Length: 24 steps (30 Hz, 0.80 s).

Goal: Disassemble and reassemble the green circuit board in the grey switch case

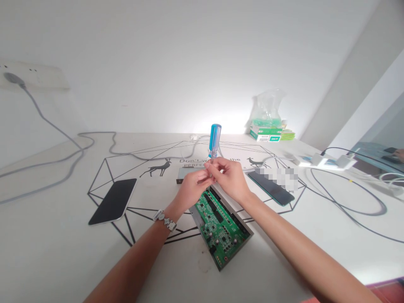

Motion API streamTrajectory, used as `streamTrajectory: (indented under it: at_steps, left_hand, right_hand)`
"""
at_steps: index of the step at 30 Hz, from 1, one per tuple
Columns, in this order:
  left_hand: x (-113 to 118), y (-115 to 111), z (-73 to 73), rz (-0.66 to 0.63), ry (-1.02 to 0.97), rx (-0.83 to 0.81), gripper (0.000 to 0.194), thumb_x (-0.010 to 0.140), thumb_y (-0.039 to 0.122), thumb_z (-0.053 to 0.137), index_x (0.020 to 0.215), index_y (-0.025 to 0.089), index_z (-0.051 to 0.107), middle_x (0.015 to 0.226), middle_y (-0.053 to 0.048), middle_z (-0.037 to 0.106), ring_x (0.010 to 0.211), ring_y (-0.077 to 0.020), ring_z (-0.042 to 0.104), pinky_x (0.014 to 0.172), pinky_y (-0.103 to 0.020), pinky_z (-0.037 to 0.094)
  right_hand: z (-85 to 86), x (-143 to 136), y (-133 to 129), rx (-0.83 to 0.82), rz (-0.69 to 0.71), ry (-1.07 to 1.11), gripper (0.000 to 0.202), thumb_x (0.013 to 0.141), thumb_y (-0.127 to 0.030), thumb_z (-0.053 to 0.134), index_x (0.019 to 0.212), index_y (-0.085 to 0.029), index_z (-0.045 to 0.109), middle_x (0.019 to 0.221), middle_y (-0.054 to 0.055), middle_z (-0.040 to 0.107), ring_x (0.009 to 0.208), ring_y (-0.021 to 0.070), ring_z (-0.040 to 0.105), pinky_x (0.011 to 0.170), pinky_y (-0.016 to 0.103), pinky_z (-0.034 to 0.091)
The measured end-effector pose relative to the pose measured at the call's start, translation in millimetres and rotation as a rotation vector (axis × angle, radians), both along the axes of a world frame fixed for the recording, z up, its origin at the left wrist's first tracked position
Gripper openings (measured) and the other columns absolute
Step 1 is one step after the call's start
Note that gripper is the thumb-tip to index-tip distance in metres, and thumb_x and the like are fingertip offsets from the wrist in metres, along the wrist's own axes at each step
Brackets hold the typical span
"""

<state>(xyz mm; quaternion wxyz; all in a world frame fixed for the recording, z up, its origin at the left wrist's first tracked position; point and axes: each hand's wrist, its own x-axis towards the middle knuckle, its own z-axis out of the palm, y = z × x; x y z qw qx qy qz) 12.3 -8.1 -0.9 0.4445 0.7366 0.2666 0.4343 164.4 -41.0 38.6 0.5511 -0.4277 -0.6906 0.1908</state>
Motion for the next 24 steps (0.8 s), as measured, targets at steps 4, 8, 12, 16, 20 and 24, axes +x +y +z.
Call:
streamTrajectory:
  at_steps: [4,8,12,16,20,24]
  left_hand:
    - [-4.2,-2.4,2.9,0.008,0.069,0.007,0.025,0.089,0.037,0.065,0.087,0.013,0.072,0.093,-0.009,0.076,0.095,-0.0254,0.07,0.087,-0.034,0.055]
    - [-13.4,-5.0,8.1,0.08,0.121,-0.014,0.026,0.086,0.041,0.07,0.086,0.015,0.072,0.09,-0.007,0.076,0.089,-0.0226,0.07,0.081,-0.03,0.054]
    - [-19.7,-4.6,11.0,0.102,0.138,-0.044,0.027,0.084,0.042,0.072,0.087,0.015,0.074,0.087,-0.007,0.076,0.087,-0.0226,0.071,0.08,-0.03,0.055]
    - [-17.7,-4.6,10.1,0.133,0.131,-0.007,0.024,0.083,0.039,0.072,0.085,0.015,0.073,0.087,-0.007,0.076,0.086,-0.0218,0.071,0.078,-0.03,0.055]
    - [-11.6,-6.6,8.5,0.128,0.117,0.038,0.021,0.084,0.035,0.07,0.089,0.014,0.073,0.094,-0.008,0.076,0.092,-0.0233,0.071,0.085,-0.032,0.055]
    - [-5.0,-6.8,5.7,0.078,0.103,0.059,0.021,0.088,0.033,0.065,0.084,0.014,0.071,0.091,-0.008,0.076,0.098,-0.0259,0.07,0.089,-0.035,0.054]
  right_hand:
    - [0.5,3.7,1.9,0.037,-0.083,-0.052,0.019,0.087,-0.04,0.067,0.088,-0.023,0.072,0.091,0.003,0.076,0.067,0.0166,0.064,0.069,0.03,0.05]
    - [-0.7,12.0,3.5,0.027,-0.11,-0.069,0.021,0.084,-0.041,0.072,0.094,-0.023,0.072,0.087,0.002,0.076,0.067,0.0166,0.065,0.067,0.029,0.05]
    - [-1.7,15.4,2.1,0.032,-0.084,-0.057,0.019,0.086,-0.039,0.068,0.093,-0.022,0.073,0.085,0.002,0.076,0.066,0.0156,0.064,0.064,0.028,0.049]
    - [-1.8,10.9,0.0,0.009,-0.022,-0.018,0.019,0.087,-0.034,0.065,0.095,-0.02,0.072,0.086,0.004,0.075,0.066,0.0155,0.064,0.056,0.026,0.046]
    - [-4.1,4.1,-1.0,-0.019,0.021,0.054,0.017,0.086,-0.035,0.066,0.092,-0.02,0.07,0.076,0.002,0.072,0.064,0.0157,0.063,0.055,0.026,0.045]
    - [-8.2,-1.3,-0.4,-0.025,0.053,0.114,0.018,0.088,-0.037,0.066,0.079,-0.021,0.066,0.07,0.0,0.068,0.064,0.0158,0.062,0.063,0.028,0.049]
